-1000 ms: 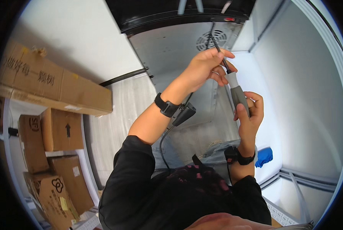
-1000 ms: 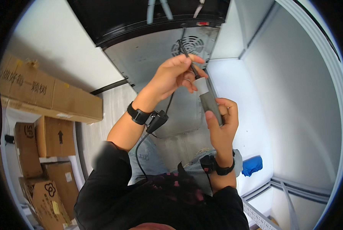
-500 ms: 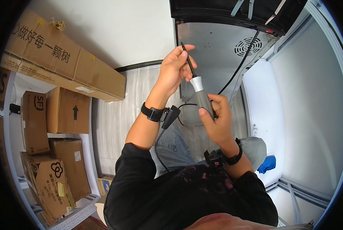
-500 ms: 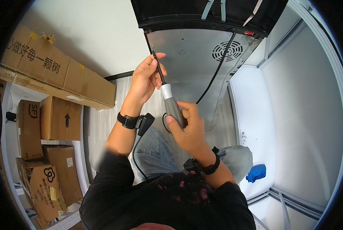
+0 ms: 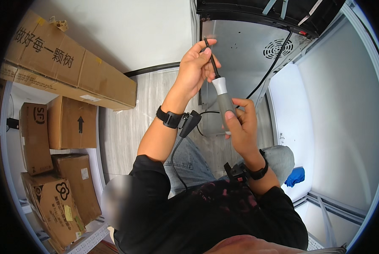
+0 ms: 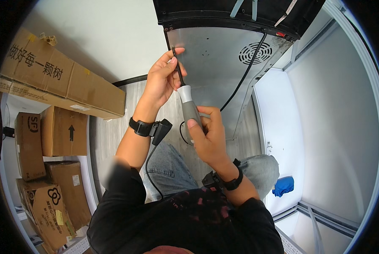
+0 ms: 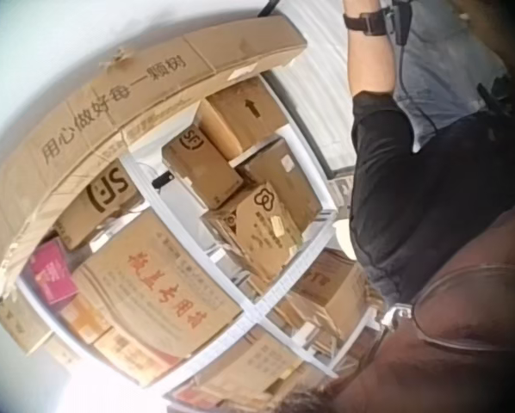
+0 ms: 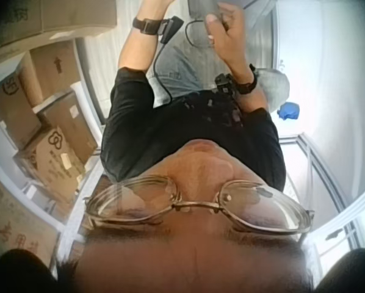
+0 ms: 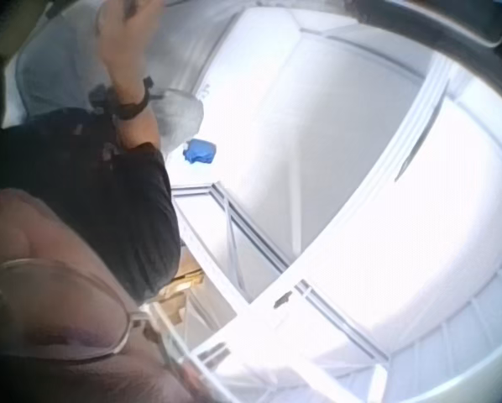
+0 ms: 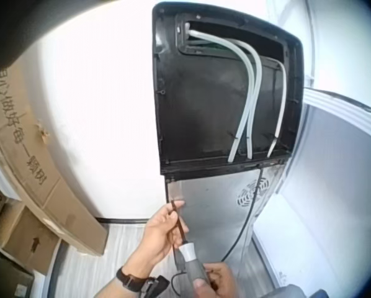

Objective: The person uses a manual screwdriver to fasten screws into the back panel of a large electronic device. They repeatedly insert and tighten screws along the edge of the panel while holding the device steady with the other hand.

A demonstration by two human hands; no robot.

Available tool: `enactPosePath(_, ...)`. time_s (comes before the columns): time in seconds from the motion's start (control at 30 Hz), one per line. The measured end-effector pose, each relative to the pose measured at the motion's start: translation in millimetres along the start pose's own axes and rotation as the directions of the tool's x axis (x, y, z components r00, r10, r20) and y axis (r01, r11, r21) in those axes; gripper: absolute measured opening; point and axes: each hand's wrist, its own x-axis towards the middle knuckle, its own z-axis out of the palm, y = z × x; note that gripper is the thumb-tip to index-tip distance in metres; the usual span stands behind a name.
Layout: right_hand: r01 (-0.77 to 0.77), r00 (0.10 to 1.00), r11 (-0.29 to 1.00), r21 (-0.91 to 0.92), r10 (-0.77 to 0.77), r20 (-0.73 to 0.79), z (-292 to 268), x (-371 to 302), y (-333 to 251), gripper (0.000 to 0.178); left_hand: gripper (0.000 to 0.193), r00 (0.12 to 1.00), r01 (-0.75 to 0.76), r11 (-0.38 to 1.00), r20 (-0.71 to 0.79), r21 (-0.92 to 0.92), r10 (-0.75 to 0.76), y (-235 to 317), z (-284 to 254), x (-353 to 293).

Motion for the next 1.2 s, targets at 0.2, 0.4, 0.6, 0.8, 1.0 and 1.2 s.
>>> enactPosePath(0.2, -0.103, 0.992, 0.965, 0.241, 0.081, 0.1, 11.5, 1.0, -5.2, 0.026, 0.028, 0.999, 0.038, 0.998, 0.011, 0.053, -0.038, 6.8, -5.6, 0.2)
enactPosePath(0.4, -0.336, 0.938, 0.819, 0.465, 0.247, 0.241, 13.0, 4.8, -15.5, 0.029, 0.02, 0.987, 0.146, 0.985, 0.046, 0.094, -0.151, 15.5, -7.6, -1.0)
enactPosePath(0.6, 0.204, 0.978, 0.914, -0.351, -0.204, 0.039, 16.4, 8.9, -0.1, 0.048, 0.02, 0.989, 0.148, 0.975, -0.036, 0.165, -0.144, 9.2, -7.7, 1.2)
enactPosePath(0.8, -0.369, 0.914, 0.83, 0.418, 0.244, 0.323, 8.7, 12.9, -11.0, 0.04, 0.02, 0.992, 0.126, 0.974, -0.028, 0.187, -0.123, 11.4, -4.2, -3.5)
enactPosePath(1.0, -0.318, 0.948, 0.789, 0.525, 0.262, 0.179, 16.1, 15.8, 12.5, 0.037, 0.027, 0.993, 0.119, 0.971, -0.007, 0.209, -0.12, 11.3, -10.4, -3.7)
enactPosePath(1.2, -0.337, 0.938, 0.764, 0.551, 0.219, 0.27, 10.1, 15.9, 3.0, 0.033, 0.026, 0.996, 0.087, 0.98, -0.044, 0.182, -0.08, 14.3, -7.7, -1.7)
